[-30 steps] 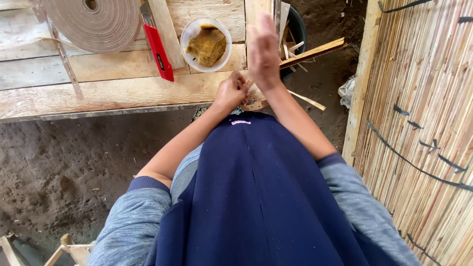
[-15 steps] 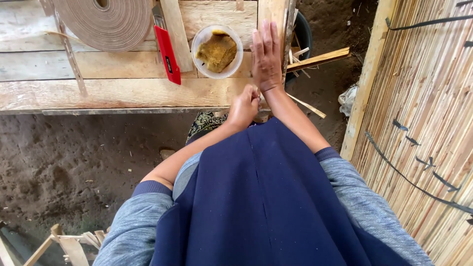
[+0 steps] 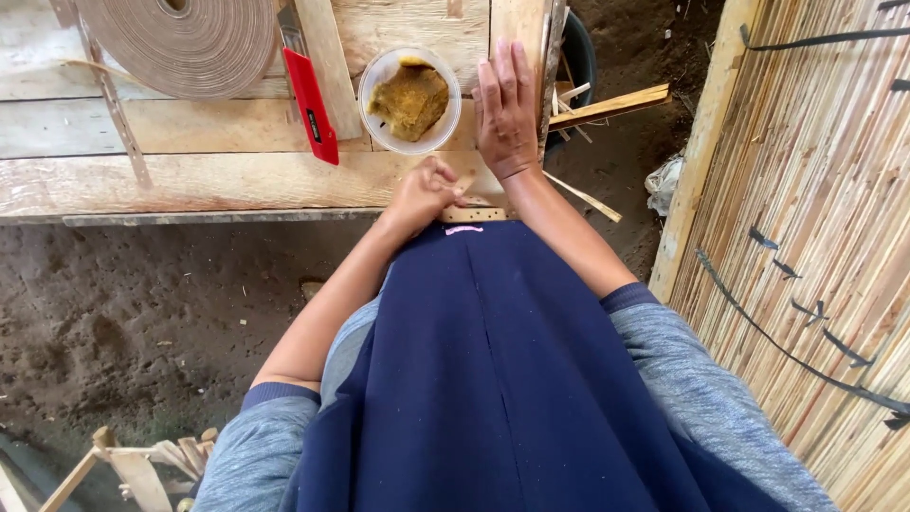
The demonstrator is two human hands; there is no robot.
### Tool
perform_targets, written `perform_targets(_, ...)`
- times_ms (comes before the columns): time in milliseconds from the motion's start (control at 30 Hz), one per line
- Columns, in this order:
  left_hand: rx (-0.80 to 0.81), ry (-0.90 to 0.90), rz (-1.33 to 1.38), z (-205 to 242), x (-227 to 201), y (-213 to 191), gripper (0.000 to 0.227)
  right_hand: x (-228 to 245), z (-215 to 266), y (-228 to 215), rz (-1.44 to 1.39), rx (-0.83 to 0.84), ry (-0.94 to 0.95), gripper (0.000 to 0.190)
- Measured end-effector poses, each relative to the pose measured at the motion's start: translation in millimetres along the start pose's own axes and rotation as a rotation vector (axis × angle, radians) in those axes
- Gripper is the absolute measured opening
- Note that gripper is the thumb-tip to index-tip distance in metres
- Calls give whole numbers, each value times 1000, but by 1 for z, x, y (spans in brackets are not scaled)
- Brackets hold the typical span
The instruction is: The person repeatedly applies a brown paste-like substance from a plastic container onto small wooden strips and a wooden surface using their fingers. They smooth the substance along the strips and press them onto the surface, repeating the process across multiple pieces.
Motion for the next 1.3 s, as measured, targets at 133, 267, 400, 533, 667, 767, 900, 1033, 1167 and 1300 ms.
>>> perform_targets(133,181,139,188,17,-16,37,41,-1,-3,-24,-213,49,76,33)
perform_targets(267,245,250,1,29,-22,42,58,-35,-17,-40,-949,-22,363,30)
perform_targets(400,210,412,-95,39,-31,48,48,-15,-21,-46,-555,-164,143,33)
perform_targets(533,158,497,11,52,-46,48,55,-14,-7,-11,-190,-88,44,41)
perform_targets(667,-65,711,36,59,-72,16,37,-5,-18,-78,-696,-15,229,22)
perform_targets(767,-172,780,47,68,-94,2,38,18,5,-90,-1148,345,380,22)
perform_targets(900,-225,846,64,77,-120,-8,58,42,45,-74,-1311,605,473,45)
perform_targets(1033,-299,847,12,77,-127,-17,56,60,22,-137,-917,104,-7,20)
perform_targets(1167,-226,756,303,78,-121,-21,66,116,38,-182,-519,-163,-377,9)
perform_targets(1300,-163,749,500,89,-126,-23,91,128,46,-181,-398,-257,-468,11)
Point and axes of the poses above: each hand's wrist, its own z-axis away from the middle knuckle, its own y-axis out of the palm, x = y × z, the point moved 10 cm from there along -z, towards the middle knuckle, and after that the axes turned 9 degrees about y, right-handed, at the moved point
